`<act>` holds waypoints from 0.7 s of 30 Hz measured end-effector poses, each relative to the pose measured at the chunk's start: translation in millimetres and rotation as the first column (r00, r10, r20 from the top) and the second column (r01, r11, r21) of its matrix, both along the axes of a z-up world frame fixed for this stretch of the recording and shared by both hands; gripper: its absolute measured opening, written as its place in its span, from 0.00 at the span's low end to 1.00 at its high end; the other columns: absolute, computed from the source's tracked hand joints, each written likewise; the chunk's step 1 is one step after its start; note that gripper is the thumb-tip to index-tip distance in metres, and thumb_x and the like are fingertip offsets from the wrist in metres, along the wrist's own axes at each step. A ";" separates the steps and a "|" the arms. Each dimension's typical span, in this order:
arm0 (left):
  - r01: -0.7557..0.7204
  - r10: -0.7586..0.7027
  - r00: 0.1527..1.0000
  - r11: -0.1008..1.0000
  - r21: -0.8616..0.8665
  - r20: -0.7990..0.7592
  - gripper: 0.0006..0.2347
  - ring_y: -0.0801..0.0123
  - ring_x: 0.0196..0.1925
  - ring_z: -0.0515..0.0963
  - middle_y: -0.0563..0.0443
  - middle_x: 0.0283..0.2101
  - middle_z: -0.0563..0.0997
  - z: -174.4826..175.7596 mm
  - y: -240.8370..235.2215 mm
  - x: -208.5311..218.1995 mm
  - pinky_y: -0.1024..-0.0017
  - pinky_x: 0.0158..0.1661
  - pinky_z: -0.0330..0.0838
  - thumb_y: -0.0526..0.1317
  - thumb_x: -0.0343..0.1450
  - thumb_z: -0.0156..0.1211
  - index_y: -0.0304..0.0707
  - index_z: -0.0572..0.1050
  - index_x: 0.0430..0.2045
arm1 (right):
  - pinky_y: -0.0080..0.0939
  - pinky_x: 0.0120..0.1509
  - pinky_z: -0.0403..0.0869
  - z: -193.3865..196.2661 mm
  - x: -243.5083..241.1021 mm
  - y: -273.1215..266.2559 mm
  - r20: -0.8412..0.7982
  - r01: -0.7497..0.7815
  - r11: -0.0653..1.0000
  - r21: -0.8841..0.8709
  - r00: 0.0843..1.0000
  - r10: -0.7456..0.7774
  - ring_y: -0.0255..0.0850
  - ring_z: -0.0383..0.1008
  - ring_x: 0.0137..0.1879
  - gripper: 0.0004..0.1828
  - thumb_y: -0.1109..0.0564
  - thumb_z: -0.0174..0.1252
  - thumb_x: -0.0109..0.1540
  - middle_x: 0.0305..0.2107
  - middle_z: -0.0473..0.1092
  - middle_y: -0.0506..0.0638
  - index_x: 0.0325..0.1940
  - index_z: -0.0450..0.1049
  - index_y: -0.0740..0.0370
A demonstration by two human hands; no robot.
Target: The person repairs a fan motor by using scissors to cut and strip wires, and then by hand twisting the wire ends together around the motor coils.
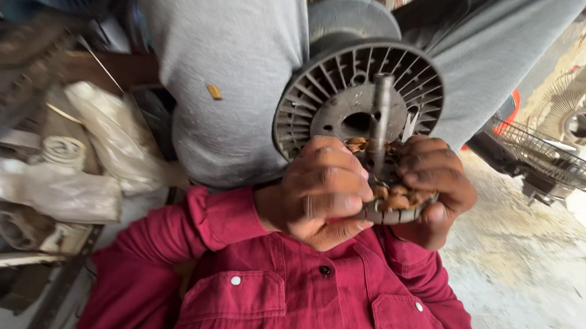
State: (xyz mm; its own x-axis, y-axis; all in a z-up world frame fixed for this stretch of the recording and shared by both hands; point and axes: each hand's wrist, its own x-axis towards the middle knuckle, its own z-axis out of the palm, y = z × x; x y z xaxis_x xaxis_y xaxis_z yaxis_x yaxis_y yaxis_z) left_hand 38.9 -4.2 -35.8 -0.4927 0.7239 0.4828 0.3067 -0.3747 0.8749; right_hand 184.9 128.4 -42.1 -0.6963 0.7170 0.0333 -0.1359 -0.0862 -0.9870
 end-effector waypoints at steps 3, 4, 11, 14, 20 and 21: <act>-0.002 0.002 1.000 1.000 0.016 -0.014 0.19 0.63 0.50 0.78 0.56 0.47 0.79 -3.8 1.2 6.1 0.58 0.53 0.70 0.36 0.74 0.69 0.46 0.63 0.54 | 0.49 0.47 0.70 -9.4 4.0 -1.4 -0.097 0.017 0.995 0.098 0.995 -0.007 0.45 0.68 0.40 0.23 0.40 0.53 0.65 0.32 0.69 0.55 0.35 0.71 0.65; -0.004 0.004 1.000 1.000 0.009 -0.007 0.19 0.63 0.50 0.78 0.56 0.47 0.79 -3.5 -0.1 6.9 0.58 0.53 0.70 0.36 0.74 0.69 0.46 0.63 0.54 | 0.50 0.48 0.69 -11.8 5.0 -1.9 -0.133 0.016 0.994 0.107 0.991 -0.002 0.44 0.67 0.39 0.23 0.40 0.53 0.65 0.31 0.69 0.54 0.34 0.70 0.64; 0.069 -0.071 0.995 0.997 -0.027 -0.064 0.19 0.66 0.52 0.78 0.59 0.49 0.81 -1.2 -6.6 7.5 0.55 0.60 0.61 0.33 0.72 0.68 0.48 0.65 0.53 | 0.52 0.49 0.68 -13.1 11.7 1.0 -0.145 -0.015 0.992 0.126 0.989 0.034 0.44 0.68 0.40 0.24 0.37 0.54 0.64 0.30 0.70 0.53 0.34 0.71 0.62; 0.092 -0.094 0.993 0.995 -0.037 -0.070 0.20 0.66 0.52 0.78 0.60 0.50 0.82 -1.3 -9.6 5.2 0.54 0.61 0.60 0.33 0.72 0.68 0.49 0.65 0.55 | 0.49 0.48 0.68 -4.6 13.7 -6.3 -0.079 0.027 0.997 0.067 0.997 -0.022 0.43 0.68 0.39 0.23 0.38 0.56 0.64 0.32 0.70 0.53 0.35 0.71 0.62; 0.072 -0.076 0.992 0.997 -0.037 -0.097 0.23 0.65 0.51 0.78 0.59 0.50 0.82 0.9 -8.6 6.4 0.54 0.62 0.59 0.33 0.72 0.70 0.48 0.64 0.57 | 0.53 0.51 0.69 -6.4 7.3 0.1 -0.111 -0.002 0.991 0.130 0.994 0.017 0.45 0.68 0.40 0.25 0.37 0.55 0.65 0.31 0.70 0.53 0.34 0.71 0.63; 0.057 -0.060 0.992 0.998 -0.027 -0.110 0.23 0.65 0.50 0.77 0.58 0.50 0.82 1.5 -8.1 6.2 0.54 0.62 0.59 0.32 0.72 0.71 0.47 0.64 0.57 | 0.53 0.51 0.69 -4.5 7.5 -1.3 -0.114 0.002 0.991 0.133 0.993 0.014 0.45 0.68 0.40 0.25 0.37 0.55 0.65 0.31 0.70 0.53 0.34 0.71 0.63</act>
State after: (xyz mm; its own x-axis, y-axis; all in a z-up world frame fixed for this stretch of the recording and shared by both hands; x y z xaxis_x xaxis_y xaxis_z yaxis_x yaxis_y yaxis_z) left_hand 45.1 -12.3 -34.3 -0.3935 0.7622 0.5141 0.3803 -0.3741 0.8458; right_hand 192.4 127.1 -46.7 -0.6866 0.6967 0.2076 -0.2487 0.0432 -0.9676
